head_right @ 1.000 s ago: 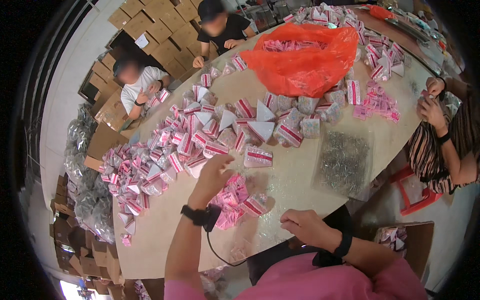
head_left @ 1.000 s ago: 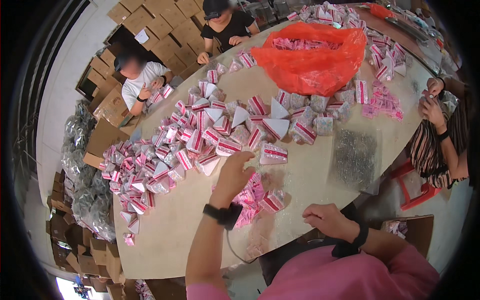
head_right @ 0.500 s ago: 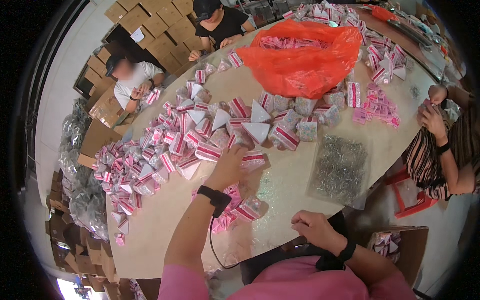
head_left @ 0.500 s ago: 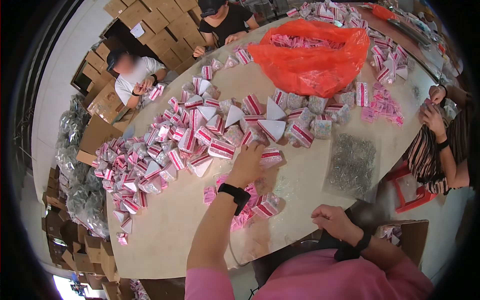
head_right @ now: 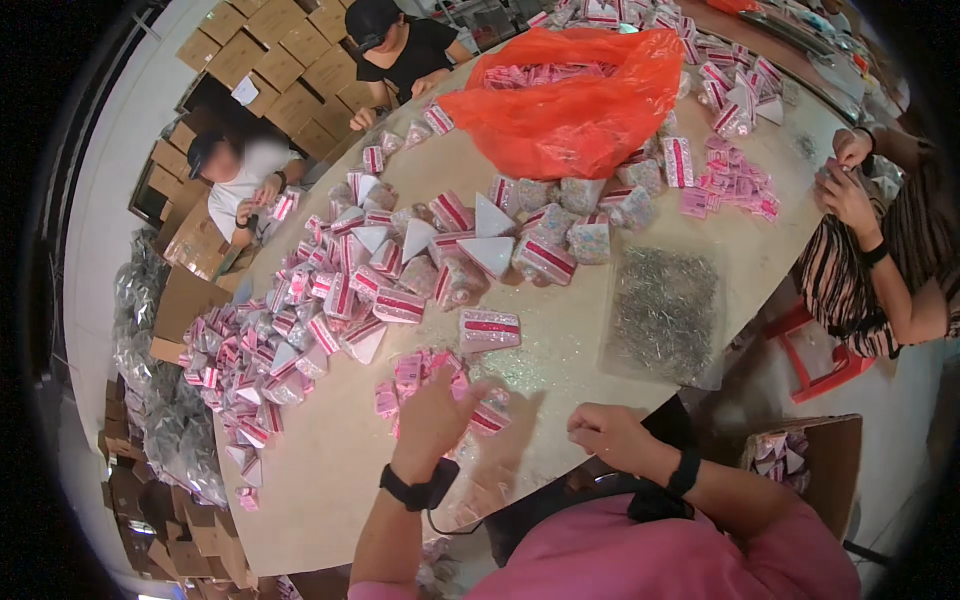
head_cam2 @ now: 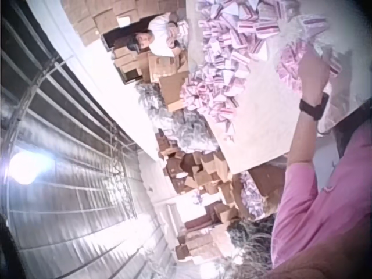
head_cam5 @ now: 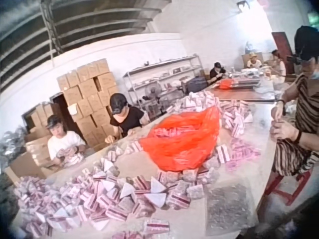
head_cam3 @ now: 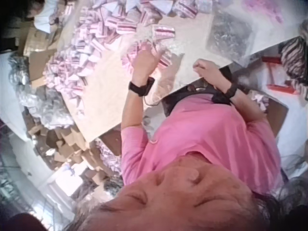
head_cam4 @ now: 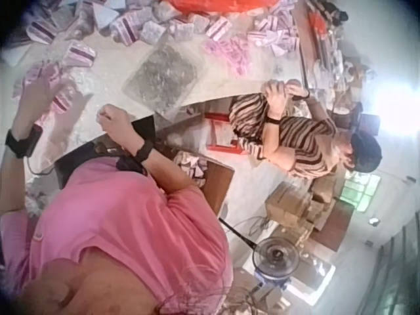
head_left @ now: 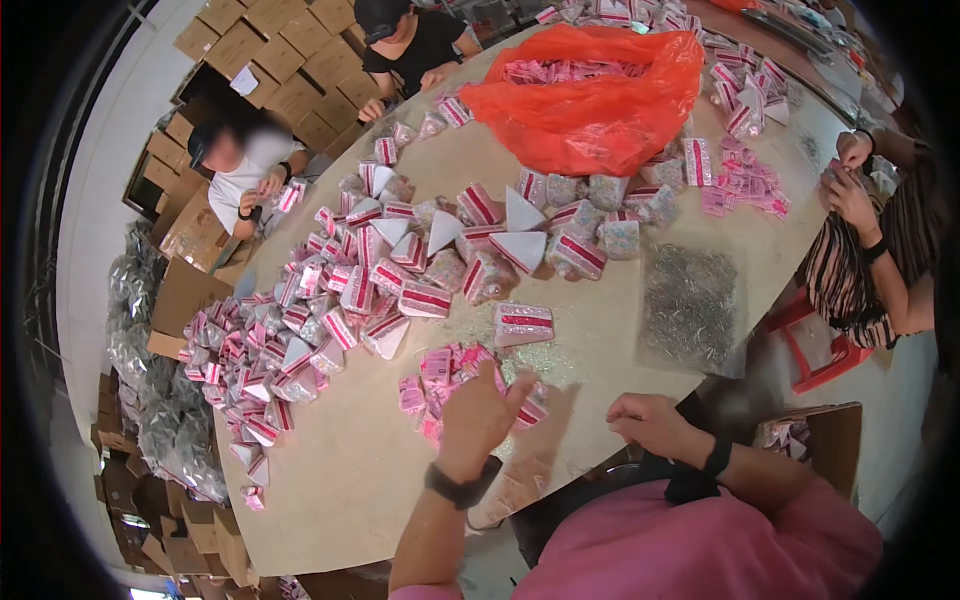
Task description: Packaging small pink packets and pyramid-shaped boxes into bags.
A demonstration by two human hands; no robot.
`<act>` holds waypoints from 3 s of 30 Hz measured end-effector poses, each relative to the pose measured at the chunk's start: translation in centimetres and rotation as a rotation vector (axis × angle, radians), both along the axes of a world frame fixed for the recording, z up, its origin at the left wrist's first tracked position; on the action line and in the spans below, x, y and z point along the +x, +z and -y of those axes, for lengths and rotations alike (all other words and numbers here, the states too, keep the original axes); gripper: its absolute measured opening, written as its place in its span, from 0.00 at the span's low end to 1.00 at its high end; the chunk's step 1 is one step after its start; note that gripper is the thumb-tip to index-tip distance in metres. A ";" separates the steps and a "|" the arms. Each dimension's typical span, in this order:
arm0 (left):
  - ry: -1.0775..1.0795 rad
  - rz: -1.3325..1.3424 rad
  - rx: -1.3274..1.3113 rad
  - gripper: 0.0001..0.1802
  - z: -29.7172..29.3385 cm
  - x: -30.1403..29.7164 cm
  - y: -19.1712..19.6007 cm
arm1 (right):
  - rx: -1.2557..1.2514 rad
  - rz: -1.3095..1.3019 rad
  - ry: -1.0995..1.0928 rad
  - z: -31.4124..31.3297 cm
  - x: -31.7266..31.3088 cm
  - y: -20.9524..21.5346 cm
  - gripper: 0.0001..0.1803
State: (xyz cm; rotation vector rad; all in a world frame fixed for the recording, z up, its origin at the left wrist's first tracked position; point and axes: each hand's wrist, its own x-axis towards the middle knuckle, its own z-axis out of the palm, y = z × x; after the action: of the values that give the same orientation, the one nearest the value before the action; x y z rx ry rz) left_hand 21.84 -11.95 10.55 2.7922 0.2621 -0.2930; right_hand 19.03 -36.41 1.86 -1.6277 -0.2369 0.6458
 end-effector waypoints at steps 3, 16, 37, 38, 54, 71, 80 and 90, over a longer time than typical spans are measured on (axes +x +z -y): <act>-0.003 -0.095 -0.042 0.33 0.6 -1.1 -1.6 | -0.026 0.062 0.025 -0.8 0.2 1.2 0.08; 0.447 0.199 -1.932 0.29 0.8 -9.6 -4.3 | -0.007 0.392 0.148 -3.4 0.4 8.7 0.10; 0.400 0.660 -1.505 0.40 3.0 -11.1 -2.0 | -0.196 1.013 0.233 -7.2 -0.5 11.7 0.06; 0.399 0.664 -1.507 0.40 3.1 -11.1 -2.1 | -0.200 1.014 0.231 -7.2 -0.5 11.6 0.06; 0.419 0.706 -1.305 0.39 3.7 -11.2 -2.3 | -0.276 1.005 0.176 -7.2 -0.5 10.5 0.05; 0.444 0.647 -0.857 0.39 2.3 -12.5 -6.7 | 0.141 -0.170 0.162 -9.9 -0.1 7.3 0.28; 0.792 0.507 -1.214 0.25 -10.2 -14.7 -5.8 | 0.046 -0.334 0.390 -7.5 0.5 4.0 0.17; 0.300 0.804 -0.203 0.28 -17.8 -5.8 -4.3 | 0.053 -0.330 0.256 -5.3 0.2 2.8 0.13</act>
State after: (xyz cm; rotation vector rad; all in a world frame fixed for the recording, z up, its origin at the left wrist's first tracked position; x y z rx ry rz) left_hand 16.07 5.88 6.22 2.3857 0.4069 0.8042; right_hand 19.27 -31.08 4.69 -1.4263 -0.2187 1.0825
